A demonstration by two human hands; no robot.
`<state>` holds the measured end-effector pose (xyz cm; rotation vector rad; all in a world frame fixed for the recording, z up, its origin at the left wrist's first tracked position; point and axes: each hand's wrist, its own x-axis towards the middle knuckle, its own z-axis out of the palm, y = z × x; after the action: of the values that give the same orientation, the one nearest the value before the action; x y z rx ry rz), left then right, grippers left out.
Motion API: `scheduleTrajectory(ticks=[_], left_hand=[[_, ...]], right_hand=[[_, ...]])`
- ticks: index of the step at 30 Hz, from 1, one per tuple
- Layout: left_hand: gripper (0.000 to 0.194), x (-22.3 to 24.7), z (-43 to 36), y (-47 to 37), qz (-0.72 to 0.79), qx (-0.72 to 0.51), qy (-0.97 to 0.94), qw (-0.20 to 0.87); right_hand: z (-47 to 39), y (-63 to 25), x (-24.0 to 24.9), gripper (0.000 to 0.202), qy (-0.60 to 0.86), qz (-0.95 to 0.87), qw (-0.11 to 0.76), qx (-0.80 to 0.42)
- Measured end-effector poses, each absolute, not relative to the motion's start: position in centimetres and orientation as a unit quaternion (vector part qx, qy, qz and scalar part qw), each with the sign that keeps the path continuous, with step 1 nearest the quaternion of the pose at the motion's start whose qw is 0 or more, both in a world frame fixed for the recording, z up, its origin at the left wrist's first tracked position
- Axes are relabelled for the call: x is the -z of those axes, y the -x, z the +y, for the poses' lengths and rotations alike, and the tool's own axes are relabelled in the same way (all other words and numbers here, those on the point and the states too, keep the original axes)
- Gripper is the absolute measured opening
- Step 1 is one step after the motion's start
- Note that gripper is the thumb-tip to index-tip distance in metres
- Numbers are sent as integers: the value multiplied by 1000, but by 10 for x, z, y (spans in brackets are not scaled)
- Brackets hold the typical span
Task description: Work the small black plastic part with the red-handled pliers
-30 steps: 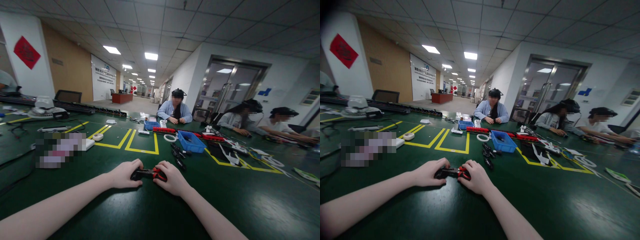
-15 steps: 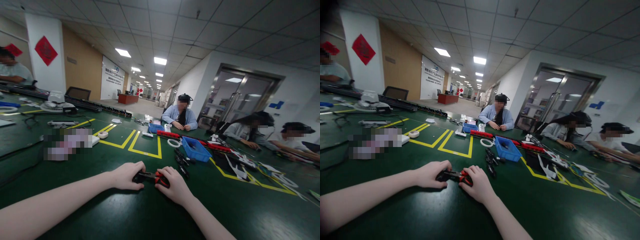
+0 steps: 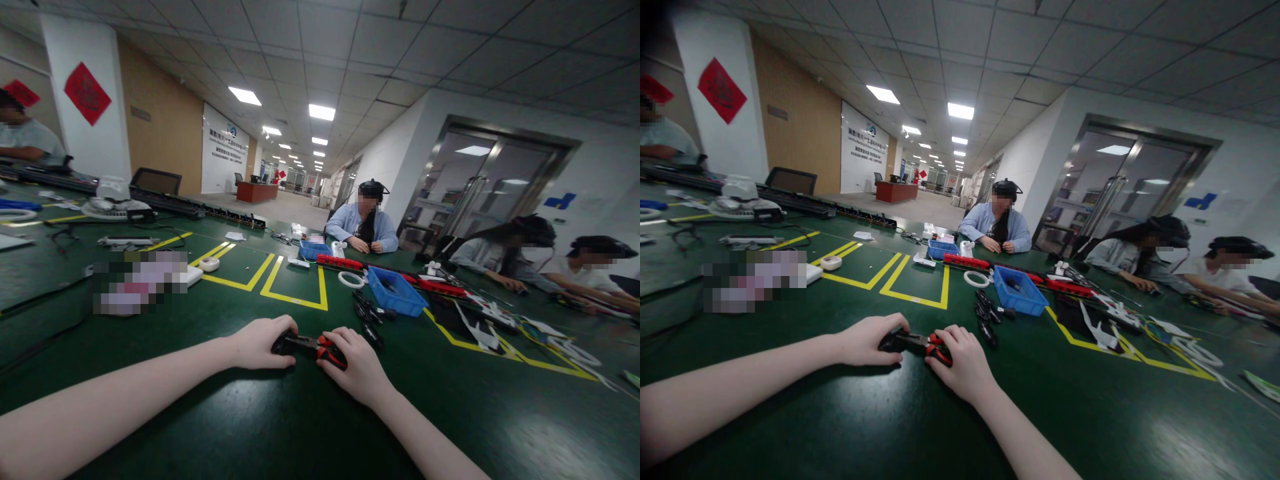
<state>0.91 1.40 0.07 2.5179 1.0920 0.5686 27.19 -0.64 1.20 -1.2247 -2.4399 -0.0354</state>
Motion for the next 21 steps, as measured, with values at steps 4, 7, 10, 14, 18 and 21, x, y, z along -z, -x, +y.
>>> scheduleTrajectory(ticks=[4,7,10,14,18,21], left_hand=[[64,2,18,-8,365,-221,-884,193],[73,1,20,-2,349,-223,-890,191],[73,-1,23,8,341,-226,-890,199],[74,-1,29,18,317,-217,-904,187],[63,-3,30,15,298,-200,-919,163],[53,-5,29,13,292,-200,-921,161]], right_hand=[[-7,-273,-12,39,442,-872,211,2],[-7,-273,-11,40,439,-872,214,13],[-7,-273,-11,41,445,-869,217,26],[-8,-274,-12,41,448,-867,215,27],[-8,-274,-10,40,437,-871,222,30],[-7,-274,-9,38,431,-872,231,36]])
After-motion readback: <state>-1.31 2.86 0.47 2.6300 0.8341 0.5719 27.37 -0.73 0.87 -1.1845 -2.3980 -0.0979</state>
